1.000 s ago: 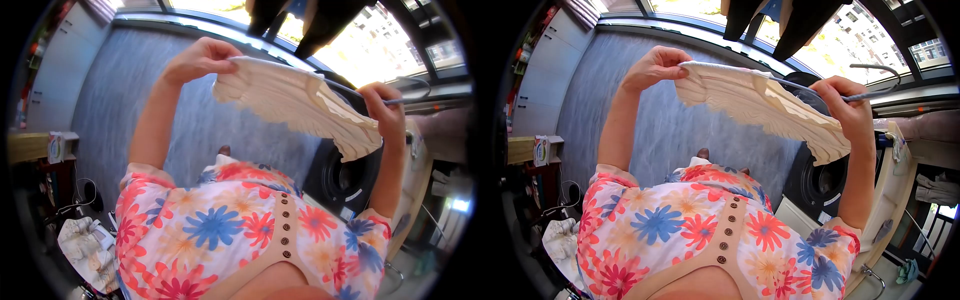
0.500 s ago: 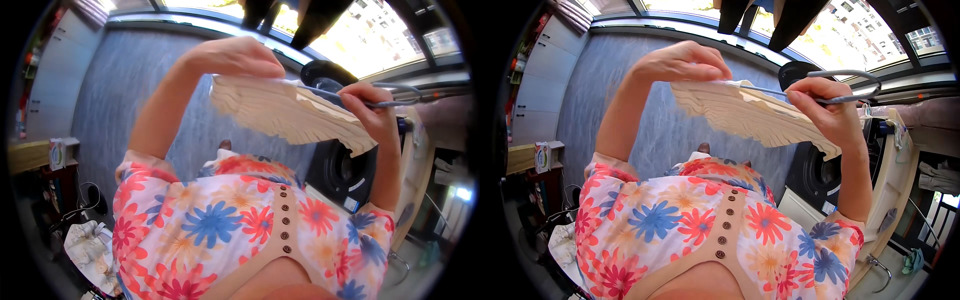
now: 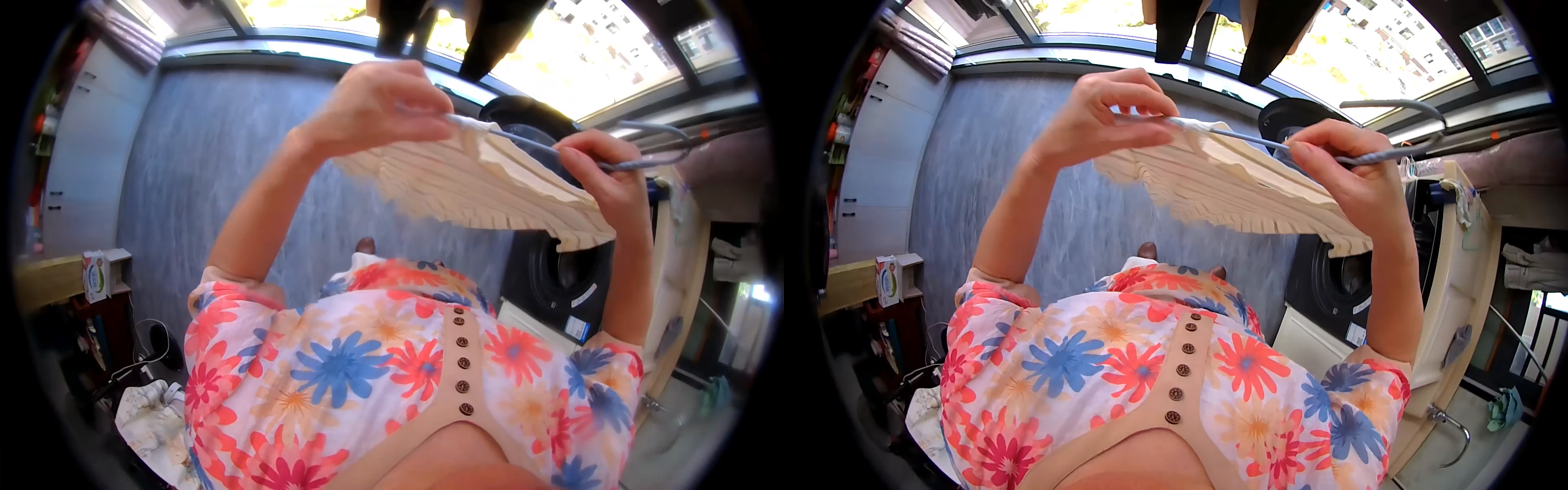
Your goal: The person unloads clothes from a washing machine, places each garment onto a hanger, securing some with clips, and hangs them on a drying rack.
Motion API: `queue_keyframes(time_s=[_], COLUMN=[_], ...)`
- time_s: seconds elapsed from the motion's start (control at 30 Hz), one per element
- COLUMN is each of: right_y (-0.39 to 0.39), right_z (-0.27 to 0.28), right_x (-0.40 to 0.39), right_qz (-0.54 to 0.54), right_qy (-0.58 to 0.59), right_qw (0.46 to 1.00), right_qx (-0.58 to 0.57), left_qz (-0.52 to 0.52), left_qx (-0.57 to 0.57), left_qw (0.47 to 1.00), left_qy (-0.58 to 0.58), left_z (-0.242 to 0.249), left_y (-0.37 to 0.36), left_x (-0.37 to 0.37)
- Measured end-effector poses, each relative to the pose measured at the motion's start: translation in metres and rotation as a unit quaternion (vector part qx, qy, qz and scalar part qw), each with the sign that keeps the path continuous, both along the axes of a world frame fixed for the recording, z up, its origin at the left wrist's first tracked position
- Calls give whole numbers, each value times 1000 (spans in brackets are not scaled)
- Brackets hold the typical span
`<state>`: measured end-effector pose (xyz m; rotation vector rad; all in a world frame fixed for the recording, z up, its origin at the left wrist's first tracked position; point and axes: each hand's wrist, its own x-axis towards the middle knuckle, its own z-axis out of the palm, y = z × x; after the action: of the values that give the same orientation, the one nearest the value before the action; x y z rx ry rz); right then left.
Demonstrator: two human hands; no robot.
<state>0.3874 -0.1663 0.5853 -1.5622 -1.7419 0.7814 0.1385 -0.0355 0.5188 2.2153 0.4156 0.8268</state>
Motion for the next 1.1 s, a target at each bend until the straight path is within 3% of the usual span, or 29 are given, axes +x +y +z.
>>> queue_keyframes(time_s=[0.03, 0.17, 0.37, 0.6, 0.63, 0.7, 0.77, 0.83, 0.9, 1.03, 1.1], right_y=[-1, -8, -3, 15, 19, 26, 35, 26, 30, 39, 42], right_z=[4, 18, 18, 21, 19, 27, 34, 47, 62, 84, 89], right_x=[0, 5, 12, 13, 16, 20, 32, 68, 70, 88, 91], right_qz=[-13, -46, -17, -29, -19, -9, 34, 3, -58, -35, -54], right_qy=[1, 29, 27, 64, 86, 142, 182, 123, 131, 140, 131], right_qw=[1000, 998, 999, 998, 996, 989, 981, 988, 983, 988, 988], right_qx=[6, -11, 0, 0, 9, 30, 62, 95, 113, 54, 69], left_qz=[-6, -30, -73, -21, -34, -35, 14, 71, 140, 109, 109], left_qx=[-16, -264, -277, -239, -282, -359, -326, -331, -389, -435, -424], left_qw=[1000, 964, 958, 965, 953, 930, 944, 937, 908, 884, 887], left_qy=[-3, -14, 3, -104, -102, -70, 35, 84, 69, -132, -147], left_z=[3, -3, -12, -15, -18, -32, -78, -108, -124, -101, -100], left_y=[8, 36, 44, 50, 53, 54, 67, 63, 65, 62, 65], left_x=[-10, -42, -50, -63, -68, -78, -95, -87, -101, -119, -123])
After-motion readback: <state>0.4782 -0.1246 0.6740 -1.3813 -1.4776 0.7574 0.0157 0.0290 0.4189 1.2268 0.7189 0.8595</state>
